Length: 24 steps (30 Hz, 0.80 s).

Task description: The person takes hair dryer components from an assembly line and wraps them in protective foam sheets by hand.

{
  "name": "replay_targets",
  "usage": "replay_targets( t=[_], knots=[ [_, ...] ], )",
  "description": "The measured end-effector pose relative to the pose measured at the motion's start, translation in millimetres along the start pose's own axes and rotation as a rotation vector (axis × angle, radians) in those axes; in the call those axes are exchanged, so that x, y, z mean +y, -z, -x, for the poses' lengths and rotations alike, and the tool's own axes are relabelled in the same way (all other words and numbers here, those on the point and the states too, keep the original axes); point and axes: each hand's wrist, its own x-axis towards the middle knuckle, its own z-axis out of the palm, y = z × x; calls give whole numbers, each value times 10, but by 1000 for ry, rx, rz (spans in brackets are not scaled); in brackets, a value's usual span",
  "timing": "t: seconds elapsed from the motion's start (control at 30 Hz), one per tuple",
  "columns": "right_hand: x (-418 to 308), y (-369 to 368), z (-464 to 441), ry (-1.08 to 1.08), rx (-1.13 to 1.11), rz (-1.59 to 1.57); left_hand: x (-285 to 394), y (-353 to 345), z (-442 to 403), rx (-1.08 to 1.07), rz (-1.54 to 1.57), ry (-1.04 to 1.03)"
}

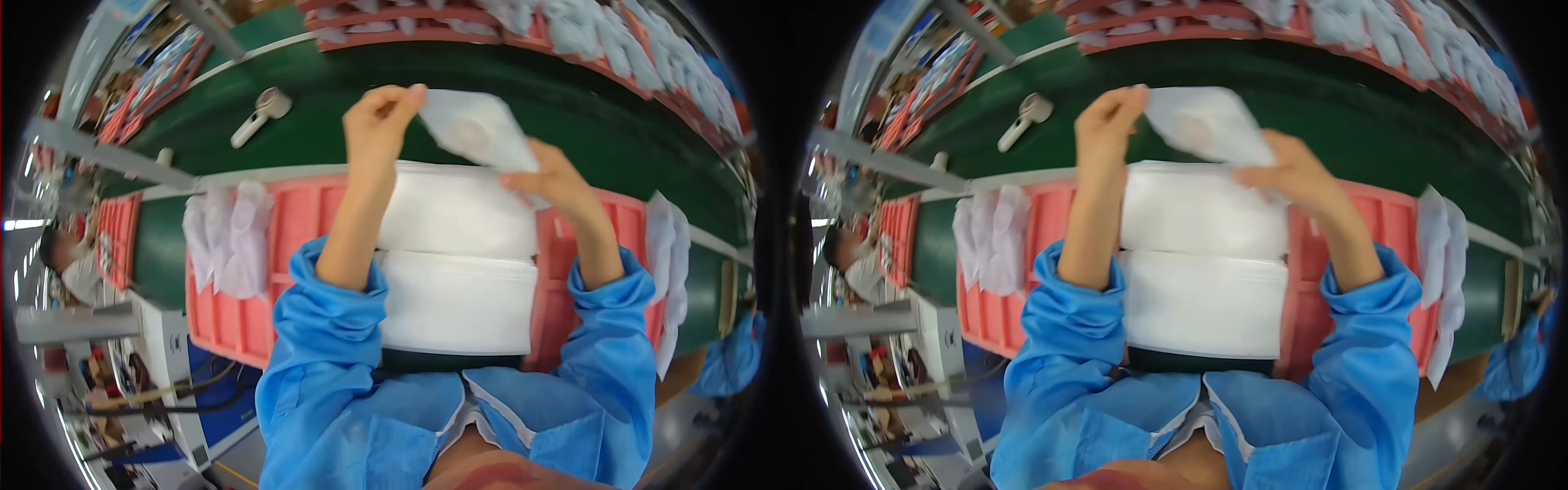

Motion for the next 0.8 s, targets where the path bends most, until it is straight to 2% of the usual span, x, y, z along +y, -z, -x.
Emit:
replay_targets(
  t=[0.03,0.1,0.17,0.23,0.27,0.4,0.43,0.47,0.53,0.57,0.63,0.7,0.8],
  knots=[
    [81,80,-66,82,155,129,-1,24,-37,13,-96,-5],
    [536,430,-313,216,561,649,-74,125,-204,20,-196,-89],
    [832,730,-438,145,823,917,-212,310,-509,164,-213,-94],
    [1149,1023,-503,63,897,1016,-432,641,-996,326,-286,-48],
    [1219,1122,-502,-99,848,1034,-558,849,-1274,437,-418,-29],
    [1147,1101,-434,-61,875,1225,-414,1403,-1522,652,-961,59],
    [1092,1059,-448,55,914,1226,-484,1567,-1601,680,-1048,67],
    [1057,1012,-463,168,950,1226,-580,1738,-1665,643,-1078,38],
    [1015,953,-488,202,933,1135,-884,2079,-1902,555,-1104,-10],
    [997,923,-480,232,909,1049,-827,2095,-1952,544,-1104,-22],
    [943,868,-492,201,927,1055,-804,2038,-1955,227,-1192,256],
    [855,805,-474,405,813,952,-662,1672,-1786,92,-1233,319],
    [832,644,-479,418,469,648,-475,942,-1444,-247,-895,282]
  ],
)
